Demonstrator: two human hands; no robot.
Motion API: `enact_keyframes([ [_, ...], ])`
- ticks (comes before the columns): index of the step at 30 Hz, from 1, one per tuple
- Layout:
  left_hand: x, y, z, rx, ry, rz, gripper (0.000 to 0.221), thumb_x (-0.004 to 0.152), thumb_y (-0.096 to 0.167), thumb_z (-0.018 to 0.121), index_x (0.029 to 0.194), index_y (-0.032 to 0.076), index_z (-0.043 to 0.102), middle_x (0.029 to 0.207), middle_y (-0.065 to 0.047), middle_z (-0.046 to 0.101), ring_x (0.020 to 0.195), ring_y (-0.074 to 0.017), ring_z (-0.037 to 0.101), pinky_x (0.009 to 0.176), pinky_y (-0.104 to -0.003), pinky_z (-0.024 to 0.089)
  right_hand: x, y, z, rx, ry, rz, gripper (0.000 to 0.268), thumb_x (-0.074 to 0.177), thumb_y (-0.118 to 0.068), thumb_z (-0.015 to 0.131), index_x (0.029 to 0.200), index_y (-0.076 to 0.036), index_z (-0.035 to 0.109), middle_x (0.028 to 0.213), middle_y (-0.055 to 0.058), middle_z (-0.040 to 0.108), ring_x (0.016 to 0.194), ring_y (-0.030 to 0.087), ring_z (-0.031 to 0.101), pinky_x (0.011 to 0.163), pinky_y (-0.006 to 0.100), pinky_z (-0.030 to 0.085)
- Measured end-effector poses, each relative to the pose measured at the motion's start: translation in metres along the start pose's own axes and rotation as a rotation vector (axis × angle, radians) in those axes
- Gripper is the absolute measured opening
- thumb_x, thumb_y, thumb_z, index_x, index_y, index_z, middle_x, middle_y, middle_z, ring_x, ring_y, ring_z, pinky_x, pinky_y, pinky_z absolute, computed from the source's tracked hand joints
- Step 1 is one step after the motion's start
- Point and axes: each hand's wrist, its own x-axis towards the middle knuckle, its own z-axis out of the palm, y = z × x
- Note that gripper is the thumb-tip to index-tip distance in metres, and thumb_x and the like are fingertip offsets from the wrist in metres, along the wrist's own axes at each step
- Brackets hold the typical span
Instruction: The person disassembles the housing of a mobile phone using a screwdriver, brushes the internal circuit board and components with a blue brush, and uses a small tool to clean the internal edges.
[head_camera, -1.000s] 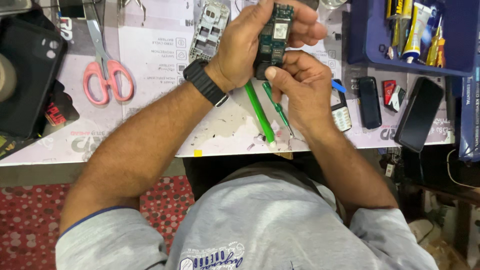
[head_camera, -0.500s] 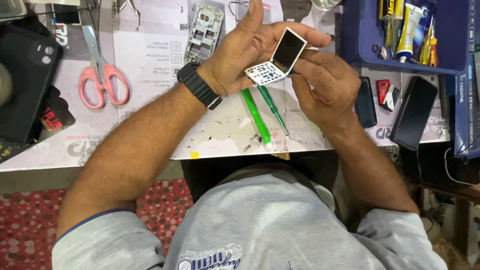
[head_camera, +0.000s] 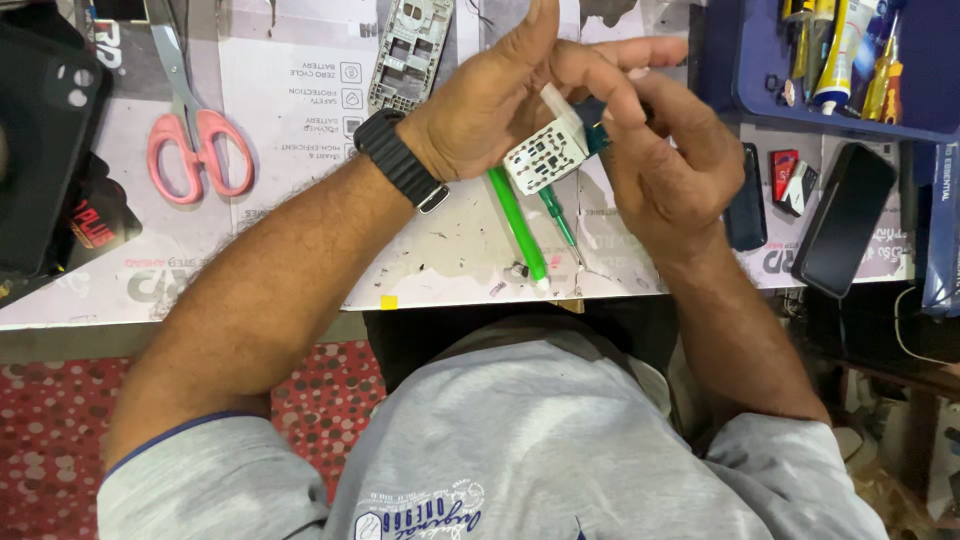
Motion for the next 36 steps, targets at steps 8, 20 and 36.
enact_keyframes([
  [8, 0.0, 0.004, 0.005, -0.199, 0.015, -0.041, 0.069, 0.114, 0.059, 0.04, 0.148, 0.0, 0.052, 0.151, -0.019, 0.049, 0.142, -0.0246, 0.048, 0.118, -0.037, 0.043, -0.017, 0.008, -0.002, -0.031, 0.085, 0.013, 0.037, 0.092, 0.021, 0.079, 0.118, -0.004, 0.074, 0.137, 0.021, 0.06, 0.104, 0.023, 0.067, 0.076, 0.031, 0.059],
  [20, -0.002, 0.003, 0.013, -0.19, 0.087, -0.335, 0.069, 0.103, 0.06, 0.052, 0.128, -0.004, 0.063, 0.104, -0.021, 0.074, 0.088, -0.0273, 0.078, 0.069, -0.035, 0.067, -0.018, 0.009, -0.002, -0.082, 0.122, -0.013, 0.036, 0.088, 0.007, 0.085, 0.117, -0.011, 0.074, 0.141, 0.017, 0.051, 0.124, 0.03, 0.056, 0.088, 0.039, 0.059],
  [36, 0.003, 0.007, 0.019, -0.09, 0.181, -0.391, 0.038, 0.11, 0.033, 0.05, 0.125, -0.001, 0.06, 0.092, -0.017, 0.074, 0.073, -0.0198, 0.076, 0.059, -0.031, 0.066, -0.022, 0.019, 0.005, 0.006, 0.099, 0.092, 0.056, 0.095, 0.022, 0.066, 0.139, -0.01, 0.06, 0.148, 0.016, 0.054, 0.115, 0.024, 0.064, 0.088, 0.033, 0.06],
])
